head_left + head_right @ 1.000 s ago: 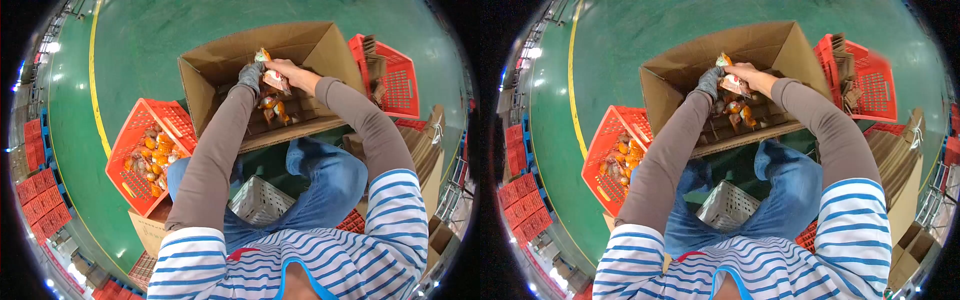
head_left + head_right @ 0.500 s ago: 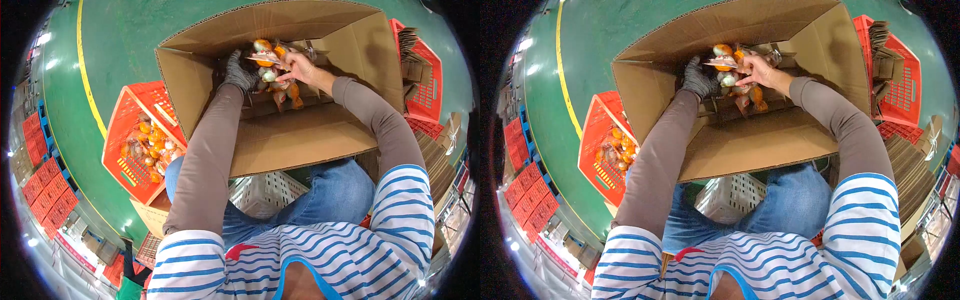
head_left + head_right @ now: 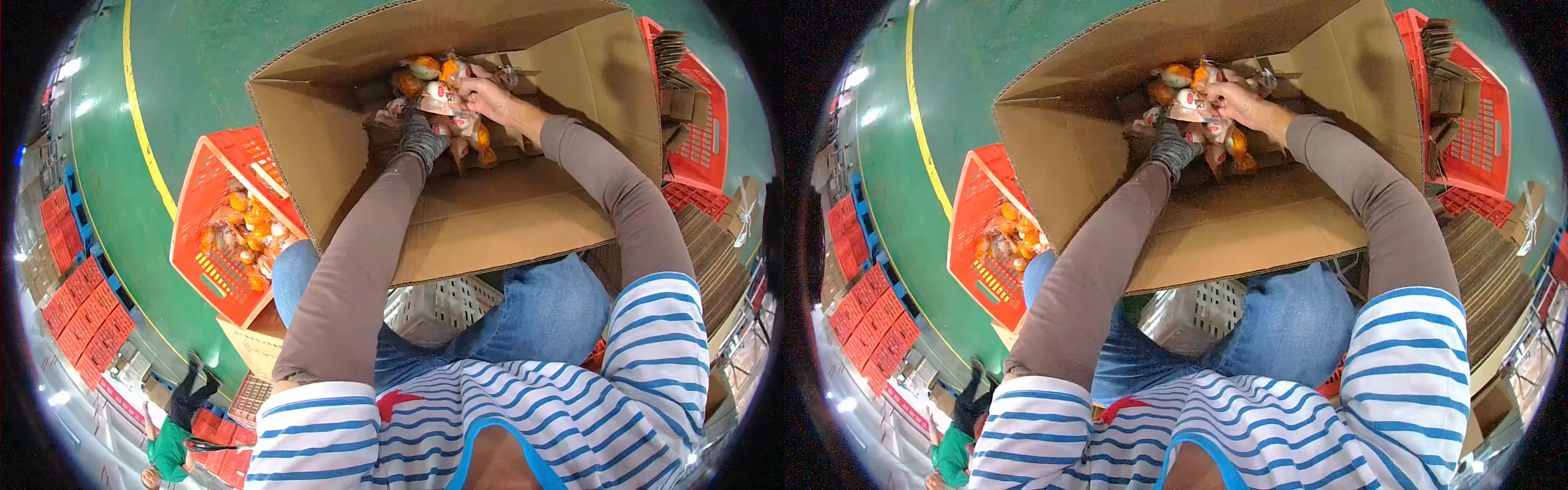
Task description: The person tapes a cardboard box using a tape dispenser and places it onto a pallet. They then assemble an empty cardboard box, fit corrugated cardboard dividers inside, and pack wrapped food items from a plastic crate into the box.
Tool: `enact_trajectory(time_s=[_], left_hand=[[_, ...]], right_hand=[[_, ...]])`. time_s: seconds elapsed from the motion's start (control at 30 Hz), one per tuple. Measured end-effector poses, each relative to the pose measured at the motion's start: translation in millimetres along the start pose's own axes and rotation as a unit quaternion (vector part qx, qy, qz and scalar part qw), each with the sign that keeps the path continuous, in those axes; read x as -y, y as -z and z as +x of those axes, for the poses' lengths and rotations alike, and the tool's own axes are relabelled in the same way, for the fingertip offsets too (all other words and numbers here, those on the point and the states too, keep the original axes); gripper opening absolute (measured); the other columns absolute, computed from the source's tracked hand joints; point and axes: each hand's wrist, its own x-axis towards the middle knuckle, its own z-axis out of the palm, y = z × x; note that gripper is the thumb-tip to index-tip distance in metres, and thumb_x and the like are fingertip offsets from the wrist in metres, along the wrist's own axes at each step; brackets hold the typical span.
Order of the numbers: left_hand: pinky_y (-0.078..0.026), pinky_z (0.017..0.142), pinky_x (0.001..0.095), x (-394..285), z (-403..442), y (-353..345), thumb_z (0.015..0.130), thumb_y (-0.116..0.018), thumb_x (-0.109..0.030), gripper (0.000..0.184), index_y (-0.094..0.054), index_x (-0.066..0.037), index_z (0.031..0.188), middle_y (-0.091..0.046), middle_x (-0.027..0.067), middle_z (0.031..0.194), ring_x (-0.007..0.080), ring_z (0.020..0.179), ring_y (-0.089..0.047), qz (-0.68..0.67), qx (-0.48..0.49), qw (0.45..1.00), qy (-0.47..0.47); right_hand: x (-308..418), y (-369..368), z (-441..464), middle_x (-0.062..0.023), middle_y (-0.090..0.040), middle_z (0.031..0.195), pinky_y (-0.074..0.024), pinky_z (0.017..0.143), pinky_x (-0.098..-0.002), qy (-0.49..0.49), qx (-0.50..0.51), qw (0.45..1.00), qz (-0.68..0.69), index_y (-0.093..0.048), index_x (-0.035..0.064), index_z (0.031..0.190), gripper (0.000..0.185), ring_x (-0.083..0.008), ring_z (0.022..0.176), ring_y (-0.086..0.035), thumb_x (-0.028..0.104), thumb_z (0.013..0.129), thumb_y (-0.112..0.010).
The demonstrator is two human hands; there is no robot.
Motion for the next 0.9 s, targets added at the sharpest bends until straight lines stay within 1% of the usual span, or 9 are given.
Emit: enact_trajectory(time_s=[0.03, 0.17, 0.2, 0.37, 0.5, 0.57, 0.63, 0.7, 0.9], left_hand=[[-0.044, 0.082, 0.0332, 13, 6, 8, 0.069, -0.066, -0.022, 0.049, -0.047, -0.005, 0.111, -0.054, 0.0110, 0.107, 0.0235, 0.095, -0.053, 0.410, 0.051, 0.885, -0.215], [-0.045, 0.079, 0.0327, -2, -1, 18, 0.067, -0.065, -0.017, 0.055, -0.044, -0.008, 0.117, -0.049, 0.0105, 0.113, 0.0207, 0.090, -0.052, 0.026, 0.081, 0.995, -0.042], [-0.044, 0.083, 0.0337, -49, -37, 18, 0.058, -0.074, -0.010, 0.071, -0.038, -0.011, 0.120, -0.047, 0.0072, 0.116, 0.0221, 0.103, -0.048, 0.264, 0.099, 0.959, 0.009], [-0.048, 0.071, 0.0354, -21, -4, 39, 0.067, -0.071, -0.013, 0.036, -0.054, -0.008, 0.098, -0.058, 0.0051, 0.088, 0.0177, 0.083, -0.054, 0.448, 0.248, 0.858, -0.033], [-0.048, 0.069, 0.0366, -62, -28, 20, 0.072, -0.063, -0.019, 0.023, -0.059, -0.008, 0.093, -0.060, 0.0102, 0.084, 0.0246, 0.074, -0.057, 0.714, 0.237, 0.645, -0.133], [-0.047, 0.068, 0.0372, -85, -43, 1, 0.075, -0.059, -0.021, 0.020, -0.061, -0.008, 0.090, -0.061, 0.0127, 0.083, 0.0280, 0.070, -0.058, 0.810, 0.229, 0.512, -0.172], [-0.047, 0.072, 0.0379, -106, -42, -20, 0.072, -0.060, -0.021, 0.021, -0.062, -0.008, 0.088, -0.060, 0.0159, 0.088, 0.0304, 0.081, -0.059, 0.799, 0.181, 0.547, -0.172], [-0.047, 0.075, 0.0397, -99, -31, -27, 0.070, -0.060, -0.021, 0.021, -0.062, -0.009, 0.088, -0.061, 0.0143, 0.088, 0.0318, 0.084, -0.058, 0.636, 0.068, 0.734, -0.230], [-0.038, 0.089, 0.0416, -94, -21, -80, 0.074, -0.053, -0.015, 0.031, -0.057, -0.010, 0.105, -0.051, 0.0130, 0.113, 0.0314, 0.104, -0.049, 0.660, 0.168, 0.658, -0.321]], right_hand=[[3, 6, 5, -0.0096, -0.043, 0.101, -0.0482, 0.081, -0.0412, -0.006, 0.001, 0.999, -0.051, -0.032, 0.0023, 0.113, 0.047, -0.0197, 0.086, -0.047, 0.000, 0.070, -0.051], [34, 6, -9, -0.0138, -0.045, 0.118, -0.0496, 0.078, -0.0353, -0.058, 0.026, 0.975, -0.214, -0.027, 0.0041, 0.130, 0.062, -0.0231, 0.103, -0.049, 0.007, 0.074, -0.053], [40, 9, -14, -0.0155, -0.042, 0.121, -0.0489, 0.079, -0.0368, -0.070, 0.026, 0.966, -0.247, -0.025, 0.0051, 0.132, 0.066, -0.0258, 0.105, -0.048, 0.015, 0.074, -0.054], [49, 5, -4, -0.0162, -0.049, 0.117, -0.0456, 0.077, -0.0370, -0.129, -0.006, 0.856, -0.500, -0.039, 0.0061, 0.126, 0.082, -0.0251, 0.104, -0.050, 0.060, 0.067, -0.058], [-11, 28, 50, -0.0158, -0.054, 0.103, -0.0456, 0.067, -0.0373, 0.062, -0.170, 0.794, -0.581, -0.046, 0.0007, 0.115, 0.076, -0.0249, 0.084, -0.056, 0.054, 0.064, -0.065], [19, 2, 22, -0.0160, -0.055, 0.102, -0.0453, 0.068, -0.0363, -0.022, -0.119, 0.815, -0.567, -0.048, 0.0005, 0.112, 0.068, -0.0250, 0.084, -0.056, 0.046, 0.065, -0.066], [35, 0, 15, -0.0162, -0.057, 0.100, -0.0450, 0.069, -0.0352, -0.098, -0.072, 0.825, -0.552, -0.050, 0.0003, 0.109, 0.060, -0.0251, 0.084, -0.056, 0.039, 0.065, -0.066], [26, 16, 23, -0.0135, -0.061, 0.079, -0.0446, 0.061, -0.0365, 0.043, -0.076, 0.819, -0.567, -0.059, -0.0027, 0.082, 0.038, -0.0228, 0.066, -0.057, 0.025, 0.058, -0.066], [110, 30, -30, -0.0180, -0.056, 0.088, -0.0472, 0.057, -0.0362, 0.033, -0.094, 0.757, -0.646, -0.047, -0.0056, 0.096, 0.044, -0.0256, 0.075, -0.058, 0.018, 0.064, -0.063]])
